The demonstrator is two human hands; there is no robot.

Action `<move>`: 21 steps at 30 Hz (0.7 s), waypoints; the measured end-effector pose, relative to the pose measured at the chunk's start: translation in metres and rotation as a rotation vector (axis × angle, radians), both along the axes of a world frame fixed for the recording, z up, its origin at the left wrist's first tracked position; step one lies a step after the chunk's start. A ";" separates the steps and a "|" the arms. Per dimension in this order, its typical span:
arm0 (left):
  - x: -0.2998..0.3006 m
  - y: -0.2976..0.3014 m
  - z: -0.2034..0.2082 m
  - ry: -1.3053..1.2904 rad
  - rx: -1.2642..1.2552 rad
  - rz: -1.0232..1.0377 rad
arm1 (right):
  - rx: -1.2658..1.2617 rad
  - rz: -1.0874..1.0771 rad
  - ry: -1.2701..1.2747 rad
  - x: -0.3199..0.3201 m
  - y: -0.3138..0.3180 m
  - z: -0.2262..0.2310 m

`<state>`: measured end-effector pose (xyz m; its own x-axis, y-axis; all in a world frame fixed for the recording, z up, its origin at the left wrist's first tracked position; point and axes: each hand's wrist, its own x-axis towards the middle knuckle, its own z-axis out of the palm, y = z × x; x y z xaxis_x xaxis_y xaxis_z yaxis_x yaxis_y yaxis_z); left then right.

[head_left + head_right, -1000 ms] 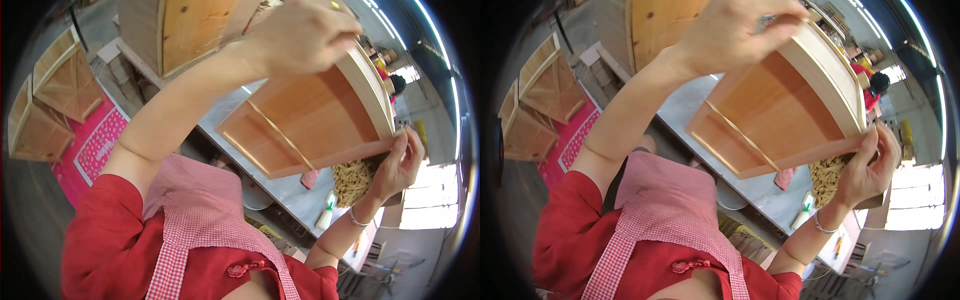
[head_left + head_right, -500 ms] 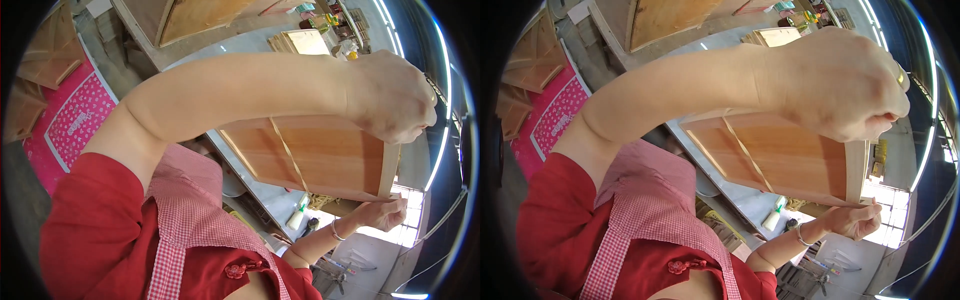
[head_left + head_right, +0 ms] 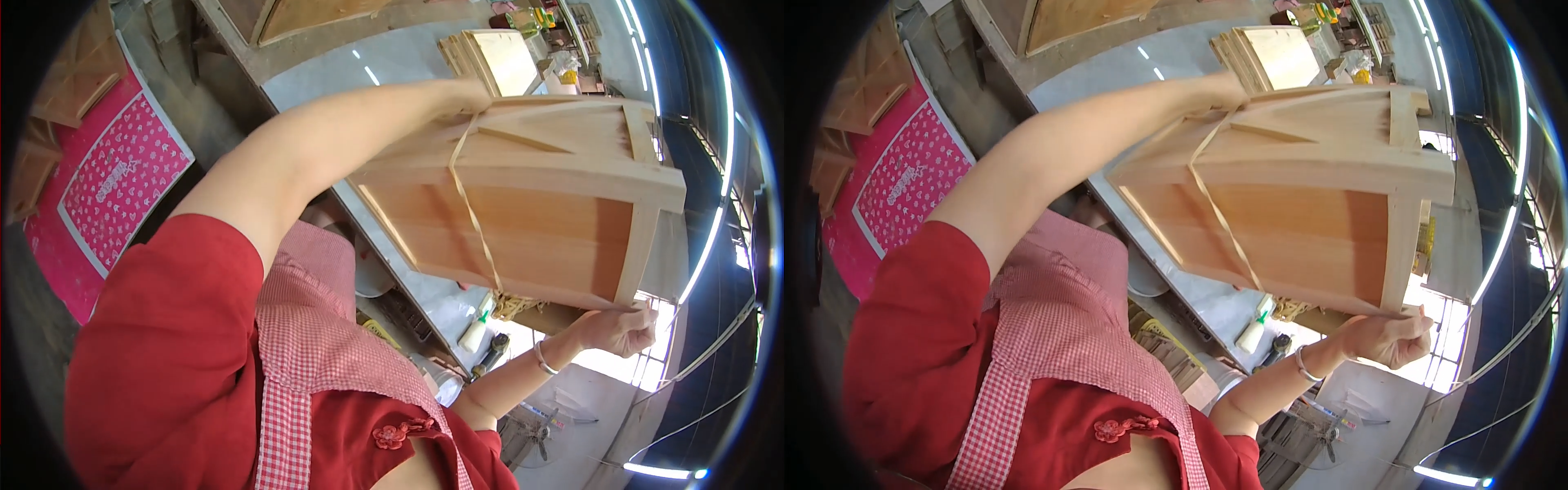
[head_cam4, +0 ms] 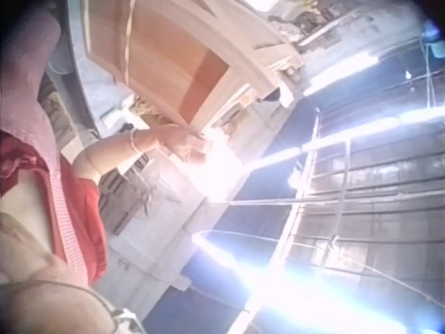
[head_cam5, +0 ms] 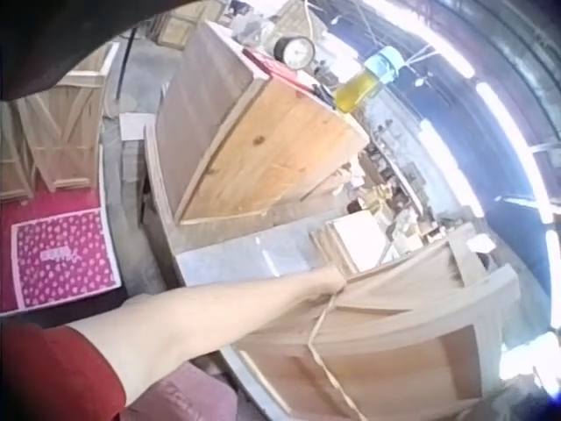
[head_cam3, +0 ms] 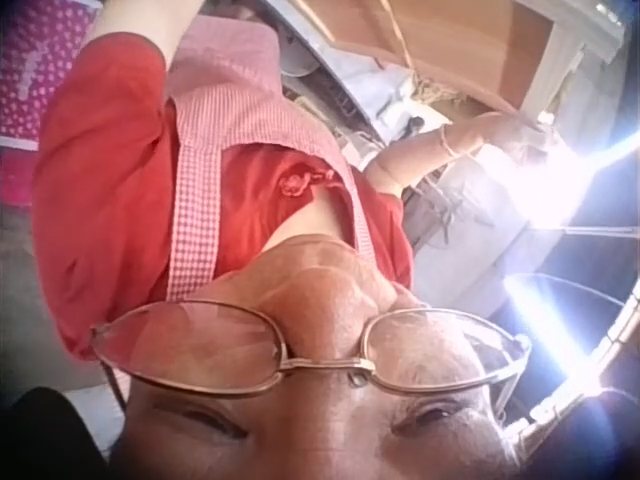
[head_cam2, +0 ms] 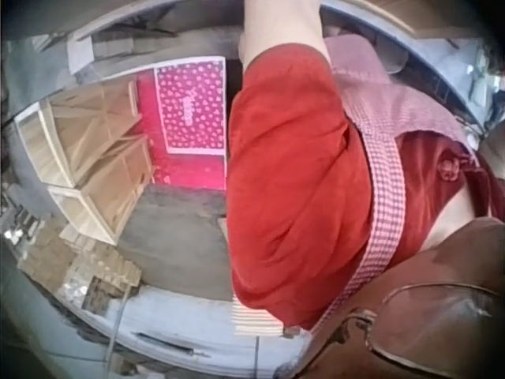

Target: Assembling and gluing wooden slats to create boxes in a workshop setting.

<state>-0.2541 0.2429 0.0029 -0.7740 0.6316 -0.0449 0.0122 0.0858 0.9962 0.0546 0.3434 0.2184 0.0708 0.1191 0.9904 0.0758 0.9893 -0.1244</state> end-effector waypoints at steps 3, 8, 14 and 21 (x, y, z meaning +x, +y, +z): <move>0.002 -0.010 0.029 -0.231 0.195 0.044 | -0.029 0.099 -0.002 -0.002 -0.009 -0.001; 0.002 -0.091 0.036 -0.079 0.155 -0.038 | -0.002 0.117 -0.040 -0.006 -0.009 -0.001; 0.078 -0.124 0.033 -0.157 0.049 -0.295 | 0.008 0.261 -0.052 -0.003 -0.001 0.002; 0.077 -0.117 0.048 0.552 -0.038 0.082 | 0.076 0.178 -0.055 0.000 0.017 0.004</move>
<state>-0.1774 0.1259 0.0507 -0.7356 0.5741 0.3596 0.5233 0.1445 0.8398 0.0548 0.3606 0.2227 0.0007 0.0493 0.9988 -0.0963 0.9941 -0.0490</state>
